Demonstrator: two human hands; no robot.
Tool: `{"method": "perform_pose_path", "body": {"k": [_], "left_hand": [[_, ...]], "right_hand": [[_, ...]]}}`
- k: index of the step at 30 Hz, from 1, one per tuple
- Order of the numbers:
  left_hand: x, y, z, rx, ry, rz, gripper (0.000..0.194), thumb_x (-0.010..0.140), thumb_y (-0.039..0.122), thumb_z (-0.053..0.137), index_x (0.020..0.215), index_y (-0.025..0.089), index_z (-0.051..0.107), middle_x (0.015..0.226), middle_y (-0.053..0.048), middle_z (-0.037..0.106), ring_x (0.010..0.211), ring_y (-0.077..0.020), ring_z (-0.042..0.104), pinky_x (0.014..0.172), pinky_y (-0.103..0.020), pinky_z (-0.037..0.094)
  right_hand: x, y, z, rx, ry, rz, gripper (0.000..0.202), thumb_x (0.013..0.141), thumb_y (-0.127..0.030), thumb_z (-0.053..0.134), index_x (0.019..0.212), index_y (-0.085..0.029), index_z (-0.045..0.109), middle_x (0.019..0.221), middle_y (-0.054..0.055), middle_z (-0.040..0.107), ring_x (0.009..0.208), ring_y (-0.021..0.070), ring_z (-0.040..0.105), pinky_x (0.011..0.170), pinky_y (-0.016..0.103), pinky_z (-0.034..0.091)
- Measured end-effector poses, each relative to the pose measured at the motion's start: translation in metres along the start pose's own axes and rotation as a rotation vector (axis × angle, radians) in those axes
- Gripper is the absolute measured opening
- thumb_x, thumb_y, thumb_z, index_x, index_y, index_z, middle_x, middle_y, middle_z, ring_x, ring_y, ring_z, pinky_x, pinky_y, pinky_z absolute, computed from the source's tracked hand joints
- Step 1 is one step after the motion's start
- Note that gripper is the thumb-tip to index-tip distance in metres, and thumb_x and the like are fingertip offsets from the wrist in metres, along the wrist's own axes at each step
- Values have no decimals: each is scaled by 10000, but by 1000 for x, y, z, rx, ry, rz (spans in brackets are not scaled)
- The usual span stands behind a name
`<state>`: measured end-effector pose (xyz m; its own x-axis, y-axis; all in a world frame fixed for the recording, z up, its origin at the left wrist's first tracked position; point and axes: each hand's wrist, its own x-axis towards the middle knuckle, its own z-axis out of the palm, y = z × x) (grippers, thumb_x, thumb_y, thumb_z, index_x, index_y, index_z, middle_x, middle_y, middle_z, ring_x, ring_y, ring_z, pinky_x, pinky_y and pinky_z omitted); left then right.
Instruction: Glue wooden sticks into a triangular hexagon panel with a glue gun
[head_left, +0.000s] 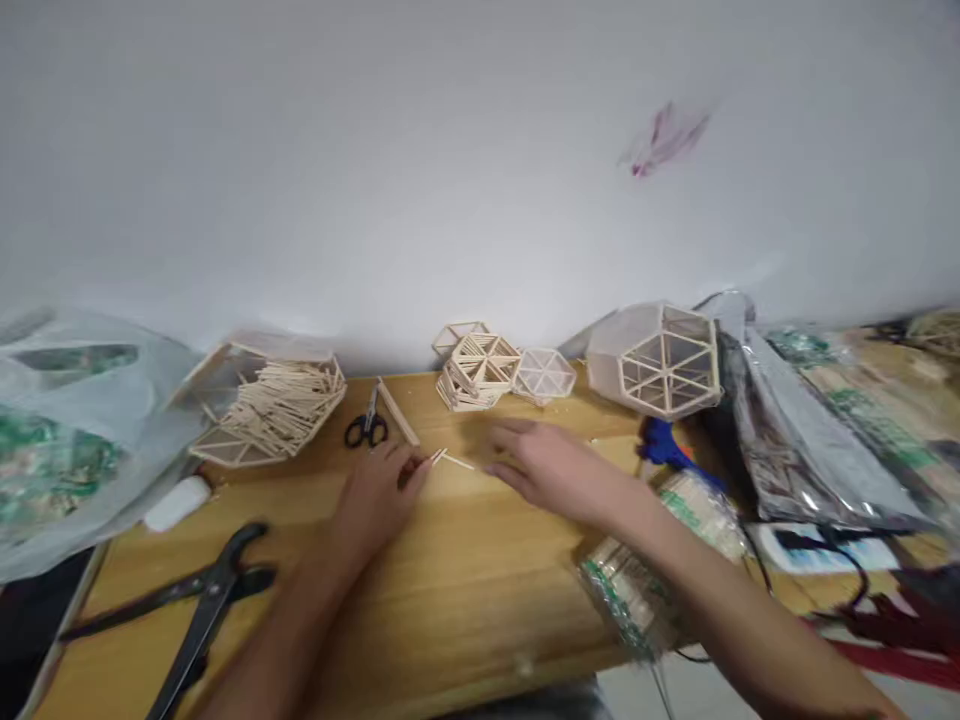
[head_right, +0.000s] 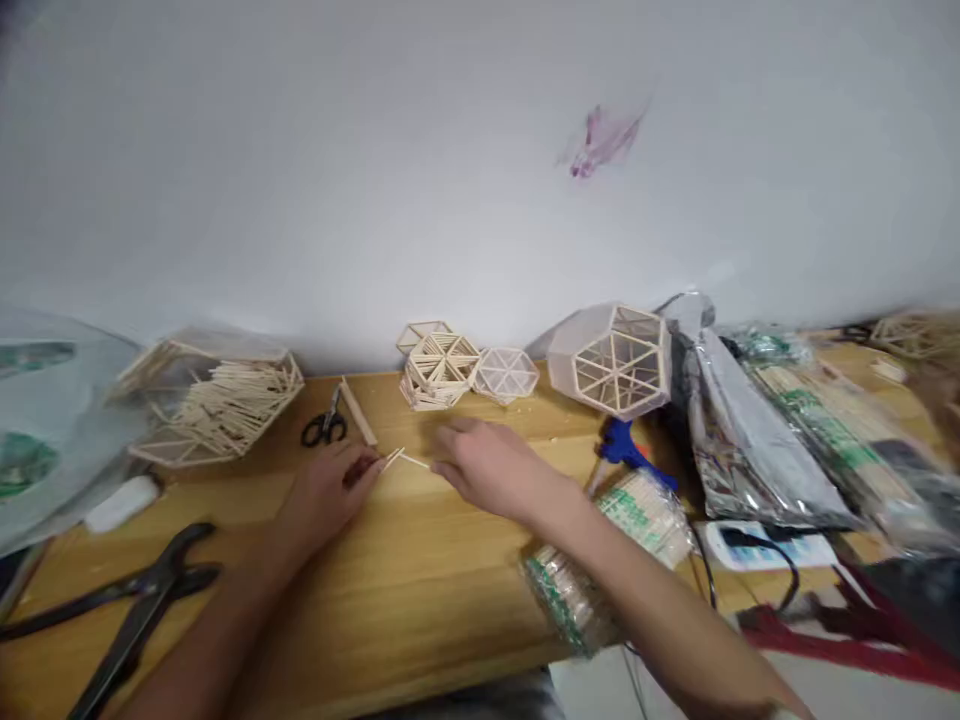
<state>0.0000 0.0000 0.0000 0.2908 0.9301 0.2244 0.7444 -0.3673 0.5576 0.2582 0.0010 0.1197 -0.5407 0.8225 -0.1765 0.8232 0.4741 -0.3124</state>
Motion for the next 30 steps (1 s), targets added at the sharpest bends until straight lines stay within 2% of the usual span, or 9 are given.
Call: {"method": "perform_pose_path", "body": {"k": [2, 4, 7, 9, 12, 14, 18, 24, 30], "left_hand": [[1, 2, 0, -38, 74, 4, 113, 954, 273, 630, 872, 210, 676, 825, -24, 666, 780, -212, 644, 727, -330, 478], [2, 4, -1, -81, 131, 8, 89, 946, 262, 633, 885, 210, 672, 846, -24, 666, 776, -200, 647, 723, -313, 491], [2, 6, -1, -158, 184, 15, 99, 948, 260, 632, 871, 215, 676, 831, -14, 679, 744, -178, 648, 710, -286, 502], [1, 8, -1, -202, 182, 19, 136, 955, 295, 646, 856, 219, 699, 803, -6, 699, 721, -167, 653, 704, -274, 501], [0, 10, -1, -233, 174, 25, 181, 964, 341, 664, 849, 221, 735, 818, -5, 750, 741, -159, 682, 731, -264, 496], [-1, 12, -2, -223, 197, 38, 231, 973, 356, 659, 806, 211, 725, 780, -2, 746, 708, -147, 671, 712, -257, 475], [-1, 17, -5, -163, 230, 95, 368, 1012, 346, 583, 686, 191, 652, 637, 11, 630, 608, -125, 583, 646, -261, 406], [-3, 23, -2, -191, 150, 122, 426, 1040, 338, 520, 645, 190, 581, 607, 26, 537, 589, -117, 528, 624, -271, 358], [-3, 21, -2, -192, 157, 112, 418, 1029, 327, 533, 634, 191, 550, 586, 42, 464, 566, -111, 474, 610, -277, 326]], "right_hand": [[-33, 22, -10, -20, 24, 129, 194, 1049, -282, 551, 1051, -179, 716, 1060, 110, 773, 952, 246, 732, 766, 310, 462], [-64, 45, -17, -98, 2, 348, 184, 1017, -266, 572, 990, -182, 733, 1016, 117, 785, 910, 257, 745, 739, 314, 458], [-100, 79, -17, -286, -112, 770, 222, 1006, -310, 570, 932, -172, 728, 997, 169, 792, 928, 347, 762, 685, 349, 445], [-115, 97, -11, -340, -113, 912, 269, 1017, -358, 563, 982, -147, 726, 1037, 204, 787, 977, 389, 760, 691, 372, 457], [-122, 117, 7, -327, -47, 917, 368, 1049, -402, 504, 1112, -107, 715, 1102, 235, 775, 1054, 395, 750, 771, 395, 489], [-122, 127, 20, -262, 11, 900, 377, 1018, -379, 553, 1228, -97, 688, 1156, 229, 766, 1081, 374, 746, 825, 393, 505], [-118, 143, 37, -258, 134, 910, 460, 919, -258, 635, 1323, -38, 641, 1235, 260, 727, 1129, 345, 724, 905, 378, 514], [-115, 146, 36, -218, 59, 999, 369, 904, -241, 606, 1208, -58, 710, 1128, 246, 752, 1075, 357, 740, 853, 382, 532], [-120, 131, 33, -367, 213, 1086, 404, 946, -311, 578, 1191, 3, 645, 1128, 304, 691, 1018, 402, 735, 855, 446, 534]]}}
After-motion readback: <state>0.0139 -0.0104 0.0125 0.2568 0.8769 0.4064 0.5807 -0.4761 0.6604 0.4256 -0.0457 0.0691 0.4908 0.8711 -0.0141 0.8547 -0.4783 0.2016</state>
